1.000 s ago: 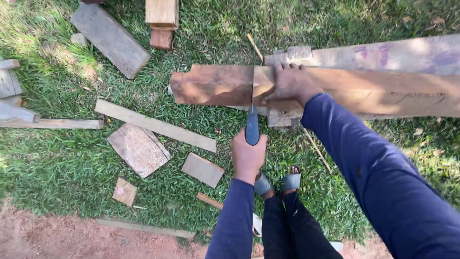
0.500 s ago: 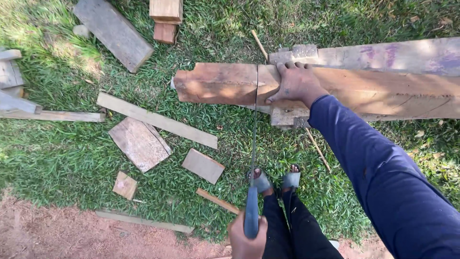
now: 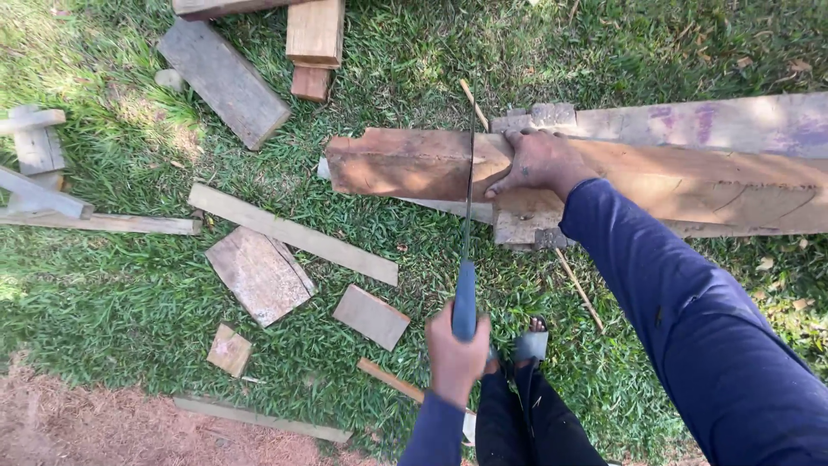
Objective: Saw through a wooden plank using a hand saw while it rests on a wooden bench outdoors.
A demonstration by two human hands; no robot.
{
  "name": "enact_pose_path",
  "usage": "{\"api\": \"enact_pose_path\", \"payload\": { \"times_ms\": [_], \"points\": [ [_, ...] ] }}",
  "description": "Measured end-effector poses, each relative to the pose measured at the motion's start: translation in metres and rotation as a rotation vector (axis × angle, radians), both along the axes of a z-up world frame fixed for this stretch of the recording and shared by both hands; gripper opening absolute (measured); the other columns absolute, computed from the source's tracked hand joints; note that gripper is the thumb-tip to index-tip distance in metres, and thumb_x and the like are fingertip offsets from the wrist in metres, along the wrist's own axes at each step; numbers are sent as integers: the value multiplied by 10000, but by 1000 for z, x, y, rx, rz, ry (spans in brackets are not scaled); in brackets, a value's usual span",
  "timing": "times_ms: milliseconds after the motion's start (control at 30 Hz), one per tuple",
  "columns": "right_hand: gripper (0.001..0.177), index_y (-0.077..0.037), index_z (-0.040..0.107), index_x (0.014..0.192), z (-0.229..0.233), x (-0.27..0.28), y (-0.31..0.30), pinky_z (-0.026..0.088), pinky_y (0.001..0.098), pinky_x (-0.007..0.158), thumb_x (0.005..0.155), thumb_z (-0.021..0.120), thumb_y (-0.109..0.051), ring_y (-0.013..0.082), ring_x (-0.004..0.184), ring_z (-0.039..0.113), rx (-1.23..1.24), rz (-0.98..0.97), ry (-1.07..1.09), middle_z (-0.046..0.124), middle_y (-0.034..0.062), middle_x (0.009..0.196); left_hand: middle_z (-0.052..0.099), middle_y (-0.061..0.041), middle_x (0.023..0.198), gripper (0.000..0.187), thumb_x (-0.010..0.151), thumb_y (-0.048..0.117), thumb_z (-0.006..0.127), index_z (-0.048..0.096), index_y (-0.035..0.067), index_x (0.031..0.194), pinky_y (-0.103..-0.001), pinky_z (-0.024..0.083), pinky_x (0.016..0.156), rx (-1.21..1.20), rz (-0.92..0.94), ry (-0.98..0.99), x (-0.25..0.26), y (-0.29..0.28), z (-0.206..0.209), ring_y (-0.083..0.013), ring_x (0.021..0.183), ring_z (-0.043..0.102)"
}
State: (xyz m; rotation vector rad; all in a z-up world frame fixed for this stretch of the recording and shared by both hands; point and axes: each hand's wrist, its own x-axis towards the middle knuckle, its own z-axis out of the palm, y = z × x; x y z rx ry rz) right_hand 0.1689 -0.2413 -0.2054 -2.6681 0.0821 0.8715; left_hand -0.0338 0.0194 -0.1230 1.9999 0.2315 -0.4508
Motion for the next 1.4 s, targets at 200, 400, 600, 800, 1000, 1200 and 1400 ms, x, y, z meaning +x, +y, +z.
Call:
{"api": "enact_pose_path", "payload": {
  "times_ms": [200,400,600,800,1000,1200,1400],
  "points": [
    [1227,-70,527,1443,3,1,2,434,522,1091,491,831,-782,415,1264,577,-47,66,-42,619,206,1356,681,-94,566,223,704,94,797,705,34,898,-317,564,525,25,96,171,-101,47,11,-170,502,705],
    [1301,-45,510,1467,-3,1,-4,447,506,1077,469,838,-812,431,1235,584,-34,87,-86,616,232,1337,646,-79,594,168,791,148,756,634,37,766,-366,516,522,-8,20,-137,51,-29,-36,-196,514,654],
    [1279,-64,529,1430,0,-4,0,429,529,1051,450,853,-818,419,1226,580,-46,41,-105,614,223,1310,640,-61,605,157,802,161,735,638,40,782,-372,520,538,0,9,-144,62,-29,-26,-188,525,644],
    [1208,-69,559,1440,8,4,-1,470,497,1084,500,830,-778,401,1245,616,-9,21,7,652,207,1325,733,-66,649,245,758,67,749,737,0,994,-290,585,576,-129,98,118,-77,35,25,-98,581,722],
    [1205,-41,548,1416,-7,-3,-5,455,492,1054,512,839,-783,423,1215,594,6,102,-140,620,233,1321,733,-41,684,255,762,89,757,744,7,1003,-306,572,568,-67,25,-10,-32,18,3,-102,594,716],
    [1235,-51,532,1469,-1,-5,-5,488,496,1029,512,841,-769,434,1151,637,20,58,-119,656,255,1260,659,-116,646,184,779,173,748,641,23,790,-382,526,556,41,1,-170,74,-35,-36,-231,550,657],
    [1195,-81,562,1434,8,3,-2,490,499,1021,466,889,-700,421,1163,635,96,11,-13,666,230,1273,658,-77,619,185,783,143,787,647,26,809,-347,508,532,28,23,27,15,-7,-5,-154,526,637]
  ]
}}
